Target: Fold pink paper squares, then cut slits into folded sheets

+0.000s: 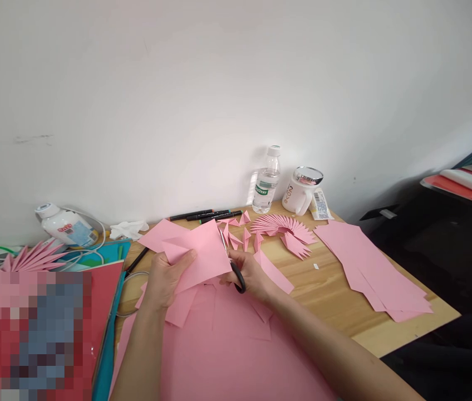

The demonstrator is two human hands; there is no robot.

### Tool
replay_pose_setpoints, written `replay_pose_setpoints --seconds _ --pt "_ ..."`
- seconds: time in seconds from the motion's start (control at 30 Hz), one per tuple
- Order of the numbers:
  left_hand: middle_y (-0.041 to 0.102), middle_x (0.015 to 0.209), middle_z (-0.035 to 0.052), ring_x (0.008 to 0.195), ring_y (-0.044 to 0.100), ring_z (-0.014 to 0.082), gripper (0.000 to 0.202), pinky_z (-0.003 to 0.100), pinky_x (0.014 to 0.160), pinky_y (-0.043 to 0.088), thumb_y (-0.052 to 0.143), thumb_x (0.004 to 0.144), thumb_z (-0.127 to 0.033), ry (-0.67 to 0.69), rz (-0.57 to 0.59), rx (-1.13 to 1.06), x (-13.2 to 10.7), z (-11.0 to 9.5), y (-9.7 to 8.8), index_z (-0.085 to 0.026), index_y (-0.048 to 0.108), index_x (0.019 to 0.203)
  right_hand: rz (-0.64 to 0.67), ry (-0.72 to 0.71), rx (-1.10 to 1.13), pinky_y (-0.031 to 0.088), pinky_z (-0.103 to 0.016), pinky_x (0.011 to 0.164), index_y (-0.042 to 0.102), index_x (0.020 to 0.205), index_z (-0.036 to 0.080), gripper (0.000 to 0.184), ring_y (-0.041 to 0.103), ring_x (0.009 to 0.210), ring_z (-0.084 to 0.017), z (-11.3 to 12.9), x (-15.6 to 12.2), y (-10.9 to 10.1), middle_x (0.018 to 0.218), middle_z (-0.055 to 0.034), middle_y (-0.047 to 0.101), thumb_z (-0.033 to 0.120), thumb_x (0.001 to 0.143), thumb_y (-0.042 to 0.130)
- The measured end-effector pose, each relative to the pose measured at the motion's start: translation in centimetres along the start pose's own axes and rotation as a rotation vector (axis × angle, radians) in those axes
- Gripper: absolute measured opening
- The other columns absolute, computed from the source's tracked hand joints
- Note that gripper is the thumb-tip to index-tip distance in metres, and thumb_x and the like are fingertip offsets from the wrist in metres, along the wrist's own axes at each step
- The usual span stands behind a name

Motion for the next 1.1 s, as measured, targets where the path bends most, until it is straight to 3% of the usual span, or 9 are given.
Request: replay_pose_setpoints --seconds 0.5,0.9,1.0,1.1 --pt "0.069 0.083 0.009 0.078 0.062 0.0254 0.045 0.032 0.064 0.051 0.078 0.05 -0.034 -0.016 0.035 0.011 0.2 0.3 0.0 -0.012 0.066 0.087 0.0 -0.026 -0.002 0.033 -0.022 0.046 0.047 0.062 0.018 0.028 0.046 0.046 -0.009 -0.3 0.1 -0.2 0.048 0.0053 0.051 0.029 0.059 0.072" --pt "0.069 0.078 0.0067 0.073 0.062 0.0216 0.039 0.029 0.062 0.05 0.079 0.048 -0.035 -0.022 0.018 -0.016 -0.1 -0.1 0.2 -0.013 0.067 0.077 -0.047 0.02 0.036 0.037 -0.022 0.042 0.049 0.062 0.018 0.028 0.048 0.04 -0.009 -0.3 0.0 -0.2 0.043 0.0054 0.053 0.034 0.056 0.072" --pt "0.069 0.079 0.0082 0.072 0.062 0.0214 0.042 0.03 0.061 0.05 0.08 0.046 -0.035 -0.033 0.007 -0.037 -0.1 0.0 0.2 -0.012 0.067 0.078 -0.145 -0.007 0.072 0.038 -0.022 0.044 0.048 0.063 0.018 0.029 0.043 0.039 -0.007 0.1 0.0 -0.7 0.044 0.0066 0.047 0.038 0.062 0.07" --pt "0.069 0.081 0.0084 0.072 0.062 0.0211 0.04 0.029 0.062 0.05 0.079 0.049 -0.036 -0.002 0.02 -0.036 -0.1 0.0 0.3 -0.012 0.067 0.078 -0.316 -0.147 0.098 0.038 -0.022 0.049 0.049 0.064 0.018 0.029 0.043 0.048 -0.008 1.1 -0.3 -2.0 0.053 0.0039 0.048 0.042 0.074 0.061"
Point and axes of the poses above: each hand's wrist, its own x-axis towards the middle knuckle, its own y-axis out of the palm, z = x × y, the point moved 7 cm from there along x, towards the middle knuckle
